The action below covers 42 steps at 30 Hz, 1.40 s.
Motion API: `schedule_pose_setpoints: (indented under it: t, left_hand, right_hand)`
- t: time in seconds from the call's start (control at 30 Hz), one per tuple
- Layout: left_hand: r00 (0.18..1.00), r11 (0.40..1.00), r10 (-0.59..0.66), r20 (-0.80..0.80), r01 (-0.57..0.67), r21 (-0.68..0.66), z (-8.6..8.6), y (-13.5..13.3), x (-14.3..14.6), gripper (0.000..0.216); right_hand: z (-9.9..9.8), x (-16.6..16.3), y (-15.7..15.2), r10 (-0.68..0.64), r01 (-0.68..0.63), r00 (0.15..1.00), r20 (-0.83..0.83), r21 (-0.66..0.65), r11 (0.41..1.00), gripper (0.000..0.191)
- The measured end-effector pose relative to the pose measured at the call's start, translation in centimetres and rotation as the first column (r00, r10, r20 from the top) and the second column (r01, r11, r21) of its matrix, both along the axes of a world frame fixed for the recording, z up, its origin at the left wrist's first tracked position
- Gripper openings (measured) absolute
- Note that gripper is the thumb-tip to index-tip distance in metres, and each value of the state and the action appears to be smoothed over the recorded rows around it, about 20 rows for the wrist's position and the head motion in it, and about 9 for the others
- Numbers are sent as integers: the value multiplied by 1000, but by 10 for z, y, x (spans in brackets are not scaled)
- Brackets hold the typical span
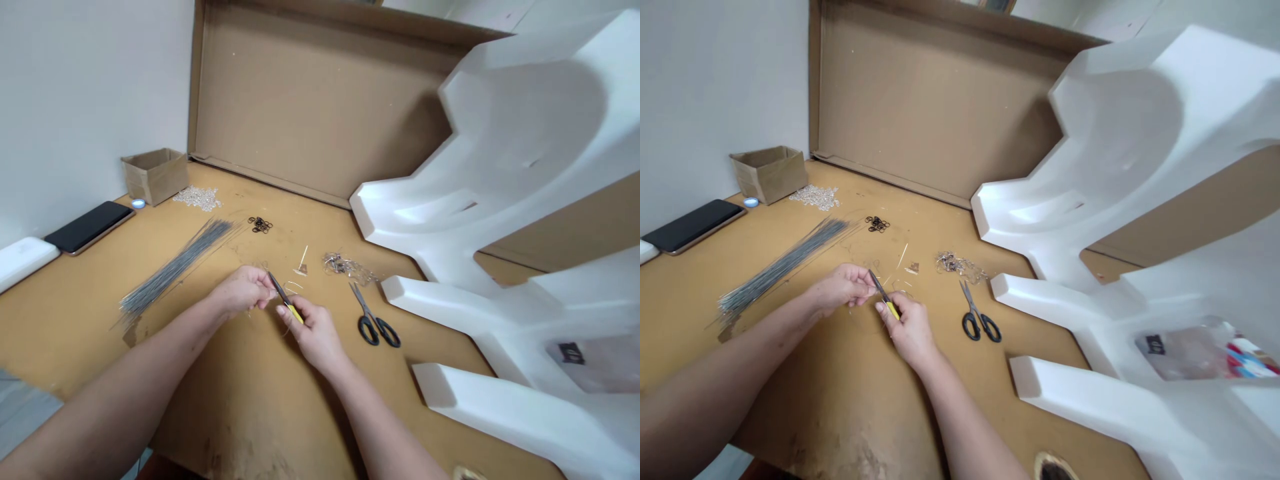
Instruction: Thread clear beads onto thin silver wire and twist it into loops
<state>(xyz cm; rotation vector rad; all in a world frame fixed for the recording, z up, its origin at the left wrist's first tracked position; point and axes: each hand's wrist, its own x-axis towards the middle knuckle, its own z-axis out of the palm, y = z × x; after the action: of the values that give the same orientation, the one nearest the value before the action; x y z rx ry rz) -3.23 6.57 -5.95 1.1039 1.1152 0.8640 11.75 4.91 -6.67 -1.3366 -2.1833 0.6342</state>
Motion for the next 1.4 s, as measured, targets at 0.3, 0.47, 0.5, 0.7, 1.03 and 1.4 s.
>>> schedule_pose_setpoints:
  t: [0.3, 0.47, 0.5, 0.7, 1.03, 1.4]
  left_hand:
    - [999, 998, 39, -3, -39, -50, -3, 1, 4, 11]
    - [996, 990, 86, 16, -84, -109, -3, 1, 9, 12]
    - [995, 990, 95, 28, -91, -110, -3, 0, 9, 11]
    - [992, 989, 112, 50, -107, -102, -2, -1, 10, 10]
    - [996, 993, 88, 8, -87, -85, -3, -1, 10, 9]
    - [989, 984, 134, 67, -125, -129, -4, -2, 14, 11]
  right_hand:
    - [0, 1, 0, -5, 4, 999, 43, 14, 1000, 29]
    - [-3, 0, 2, -128, 50, 933, 337, 232, 972, 24]
    - [-3, -1, 2, -153, 58, 921, 359, 261, 964, 24]
    - [-3, 3, 1, -22, 7, 990, 143, 105, 994, 27]
    - [1, 6, 0, 43, -43, 999, -2, -42, 998, 30]
    - [-2, 2, 2, -123, 44, 908, 401, 201, 979, 21]
